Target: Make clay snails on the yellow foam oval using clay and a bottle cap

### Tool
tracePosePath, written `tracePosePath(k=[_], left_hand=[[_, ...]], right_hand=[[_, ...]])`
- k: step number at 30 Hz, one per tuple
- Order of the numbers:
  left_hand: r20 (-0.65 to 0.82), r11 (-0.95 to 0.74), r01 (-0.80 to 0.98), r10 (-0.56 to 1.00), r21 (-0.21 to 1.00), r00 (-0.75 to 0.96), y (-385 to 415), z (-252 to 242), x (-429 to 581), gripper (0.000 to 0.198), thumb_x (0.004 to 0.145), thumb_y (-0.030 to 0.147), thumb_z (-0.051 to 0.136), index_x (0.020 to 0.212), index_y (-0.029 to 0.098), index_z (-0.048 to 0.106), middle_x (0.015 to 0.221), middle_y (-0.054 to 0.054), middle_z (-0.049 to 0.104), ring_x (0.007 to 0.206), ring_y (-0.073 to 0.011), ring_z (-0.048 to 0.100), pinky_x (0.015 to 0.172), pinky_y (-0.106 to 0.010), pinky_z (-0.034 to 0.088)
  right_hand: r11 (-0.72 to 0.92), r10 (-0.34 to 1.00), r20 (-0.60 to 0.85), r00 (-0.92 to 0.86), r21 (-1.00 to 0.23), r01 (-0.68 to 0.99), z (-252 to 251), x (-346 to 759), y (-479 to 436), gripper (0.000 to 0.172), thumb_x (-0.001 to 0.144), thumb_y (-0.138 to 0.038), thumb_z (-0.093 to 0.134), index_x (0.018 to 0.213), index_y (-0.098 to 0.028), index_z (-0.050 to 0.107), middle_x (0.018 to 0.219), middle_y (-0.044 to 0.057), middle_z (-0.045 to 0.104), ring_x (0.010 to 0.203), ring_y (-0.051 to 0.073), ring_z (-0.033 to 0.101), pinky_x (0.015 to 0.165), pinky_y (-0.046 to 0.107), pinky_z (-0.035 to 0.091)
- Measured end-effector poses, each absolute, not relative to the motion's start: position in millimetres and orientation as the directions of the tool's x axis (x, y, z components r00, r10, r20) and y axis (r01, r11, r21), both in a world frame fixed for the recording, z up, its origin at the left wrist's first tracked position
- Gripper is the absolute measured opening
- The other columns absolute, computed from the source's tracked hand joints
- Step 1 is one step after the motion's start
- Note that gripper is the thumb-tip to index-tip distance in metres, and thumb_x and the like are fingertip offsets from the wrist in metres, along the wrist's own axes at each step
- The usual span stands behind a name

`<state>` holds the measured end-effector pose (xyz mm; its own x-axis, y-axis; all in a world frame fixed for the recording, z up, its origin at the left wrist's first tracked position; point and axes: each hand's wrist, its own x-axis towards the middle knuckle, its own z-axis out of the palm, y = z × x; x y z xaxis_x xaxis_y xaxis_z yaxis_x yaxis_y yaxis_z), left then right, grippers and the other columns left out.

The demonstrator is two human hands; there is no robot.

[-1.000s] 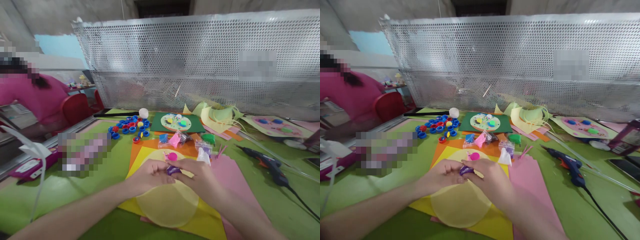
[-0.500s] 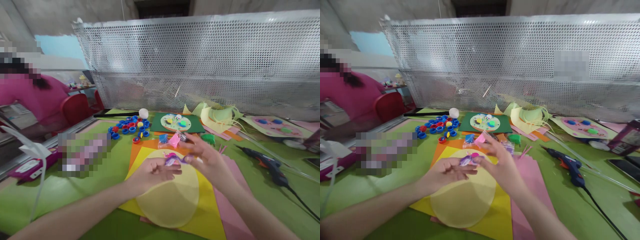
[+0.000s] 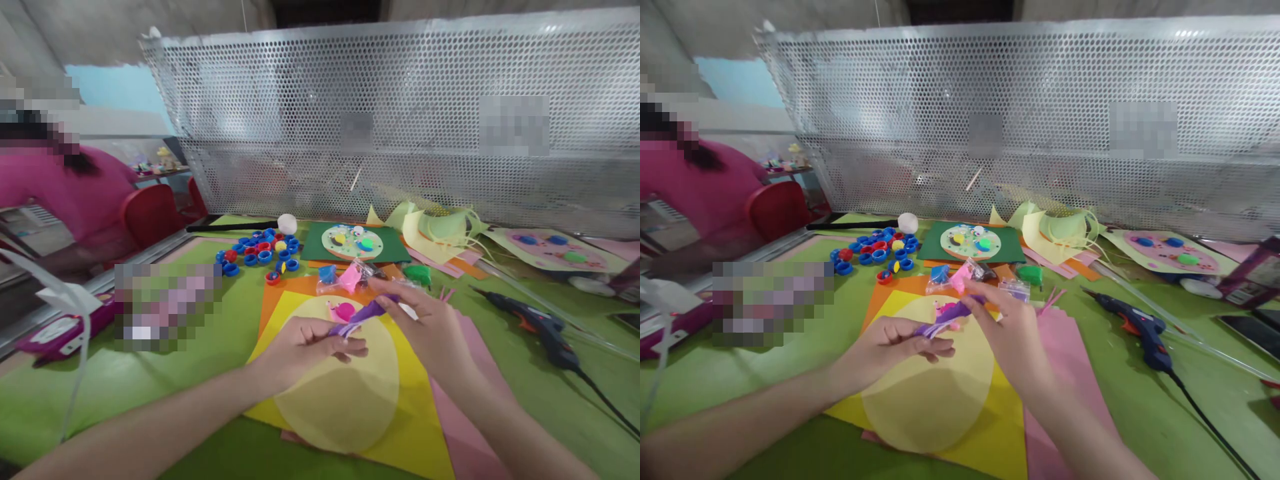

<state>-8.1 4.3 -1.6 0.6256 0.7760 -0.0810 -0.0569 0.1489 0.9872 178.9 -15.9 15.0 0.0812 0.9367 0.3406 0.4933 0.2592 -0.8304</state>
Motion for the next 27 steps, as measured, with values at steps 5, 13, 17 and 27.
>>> tracePosePath(k=[5, 13, 17, 27], left_hand=[[-0.090, 0.171, -0.045, 0.705, 0.984, 0.703, 4.6, -6.3, -8.0, 0.015, 0.068, 0.020, 0.072, 0.082, 0.016, 0.071, 0.080, -0.001, 0.073, 0.077, -0.0148, 0.068, 0.068, -0.020, 0.048], [-0.086, 0.165, -0.054, 0.736, 0.985, 0.671, 1.3, 0.3, -11.9, 0.025, 0.075, 0.035, 0.065, 0.082, 0.012, 0.072, 0.082, -0.008, 0.074, 0.082, -0.0217, 0.069, 0.079, -0.031, 0.050], [-0.109, 0.171, -0.033, 0.753, 0.985, 0.649, 4.0, -2.2, -9.7, 0.032, 0.068, 0.035, 0.072, 0.090, 0.012, 0.070, 0.092, -0.010, 0.072, 0.089, -0.0235, 0.066, 0.083, -0.034, 0.050], [-0.092, 0.099, 0.032, 0.686, 0.995, 0.722, 1.0, -1.5, -9.2, 0.018, 0.077, 0.028, 0.064, 0.078, 0.013, 0.072, 0.083, -0.005, 0.074, 0.085, -0.0198, 0.067, 0.082, -0.029, 0.049]], right_hand=[[0.382, 0.923, 0.327, -0.204, -0.707, 0.596, 2.4, 160.4, -27.7, 0.024, 0.078, -0.025, 0.056, 0.100, -0.025, 0.065, 0.095, 0.001, 0.069, 0.085, 0.018, 0.064, 0.072, 0.028, 0.051], [0.383, 0.906, 0.412, -0.101, -0.693, 0.611, 9.3, 168.9, -26.2, 0.024, 0.085, -0.027, 0.045, 0.081, -0.024, 0.068, 0.080, 0.000, 0.070, 0.072, 0.017, 0.064, 0.064, 0.027, 0.049], [0.383, 0.908, 0.405, -0.107, -0.699, 0.604, 8.1, 171.4, -23.3, 0.034, 0.079, -0.032, 0.055, 0.110, -0.022, 0.060, 0.105, 0.004, 0.066, 0.095, 0.020, 0.061, 0.078, 0.032, 0.050], [0.449, 0.889, 0.391, -0.238, -0.644, 0.619, 3.4, 156.6, -31.4, 0.022, 0.083, -0.024, 0.050, 0.087, -0.026, 0.071, 0.073, 0.000, 0.070, 0.067, 0.016, 0.063, 0.063, 0.027, 0.049]])
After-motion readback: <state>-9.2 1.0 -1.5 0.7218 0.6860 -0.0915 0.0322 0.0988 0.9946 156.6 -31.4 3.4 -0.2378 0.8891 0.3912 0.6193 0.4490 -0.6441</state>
